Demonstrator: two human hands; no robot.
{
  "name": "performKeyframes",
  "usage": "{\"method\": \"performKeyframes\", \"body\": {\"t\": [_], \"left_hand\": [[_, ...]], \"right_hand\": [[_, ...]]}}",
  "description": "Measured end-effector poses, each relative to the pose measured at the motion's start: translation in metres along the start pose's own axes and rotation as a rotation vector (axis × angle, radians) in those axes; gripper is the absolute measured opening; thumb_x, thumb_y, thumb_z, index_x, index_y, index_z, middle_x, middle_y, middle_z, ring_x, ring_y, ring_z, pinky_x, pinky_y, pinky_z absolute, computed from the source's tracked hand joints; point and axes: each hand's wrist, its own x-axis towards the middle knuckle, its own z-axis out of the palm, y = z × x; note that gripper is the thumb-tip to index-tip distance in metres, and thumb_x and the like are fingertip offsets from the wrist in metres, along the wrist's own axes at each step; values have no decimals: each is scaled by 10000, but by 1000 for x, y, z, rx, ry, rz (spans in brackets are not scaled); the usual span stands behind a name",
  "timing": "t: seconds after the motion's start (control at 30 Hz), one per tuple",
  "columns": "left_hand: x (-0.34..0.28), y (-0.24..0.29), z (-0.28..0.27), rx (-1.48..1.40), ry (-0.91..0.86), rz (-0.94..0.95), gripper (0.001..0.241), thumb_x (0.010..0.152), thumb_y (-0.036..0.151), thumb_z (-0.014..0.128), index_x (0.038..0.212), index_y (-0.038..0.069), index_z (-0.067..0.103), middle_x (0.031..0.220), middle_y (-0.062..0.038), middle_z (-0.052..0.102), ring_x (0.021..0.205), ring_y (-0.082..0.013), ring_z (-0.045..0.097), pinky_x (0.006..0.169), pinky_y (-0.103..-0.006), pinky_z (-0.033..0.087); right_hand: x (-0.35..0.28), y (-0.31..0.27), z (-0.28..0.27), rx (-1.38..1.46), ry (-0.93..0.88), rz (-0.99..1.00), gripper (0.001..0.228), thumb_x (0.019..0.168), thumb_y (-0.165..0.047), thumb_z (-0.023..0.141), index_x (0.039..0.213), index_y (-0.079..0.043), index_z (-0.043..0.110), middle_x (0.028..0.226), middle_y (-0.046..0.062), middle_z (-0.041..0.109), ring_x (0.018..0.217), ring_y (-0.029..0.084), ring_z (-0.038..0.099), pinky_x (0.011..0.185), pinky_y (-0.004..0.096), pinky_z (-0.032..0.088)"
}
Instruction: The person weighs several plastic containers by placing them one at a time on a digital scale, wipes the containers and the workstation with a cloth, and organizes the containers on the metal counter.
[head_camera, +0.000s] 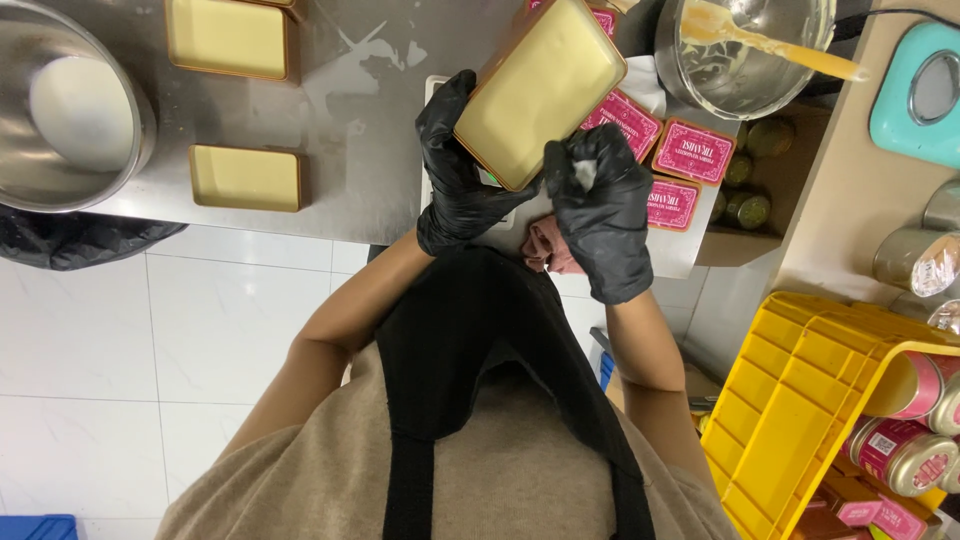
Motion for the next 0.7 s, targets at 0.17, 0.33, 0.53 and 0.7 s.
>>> {"method": "performKeyframes", "body": {"t": [0.17,0.33,0.53,0.7], "left_hand": [[0,-7,-2,-275,22,-59,1111,721,216,1018,1535,105,271,1530,-133,381,1479,-302,428,1217,-440,393],[-15,-40,-23,-560,-168,-280,1003,759,53,888,1571,103,301,1478,-85,455,1404,-219,492,1205,-379,446],[-51,-80,-42,-702,-342,-416,1068,692,64,929,1572,88,325,1519,-91,476,1404,-232,485,1266,-420,411],[-77,-119,-36,-640,-453,-406,1057,703,122,937,1560,90,318,1494,-77,483,1432,-234,486,1234,-399,418]], "right_hand": [[-7,3,-17,117,-171,-71,173,977,-4,782,1016,-22,614,923,34,634,826,128,596,781,275,513],[-6,27,-45,781,-219,361,156,979,-69,706,1133,-40,705,1111,70,738,1023,133,680,963,291,549],[-29,108,-18,545,-390,669,383,957,-117,696,1327,-39,643,1081,28,705,1008,112,661,915,283,533],[-42,159,9,733,-455,788,389,960,-123,694,1320,11,640,1102,48,731,1025,143,682,925,298,541]]}}
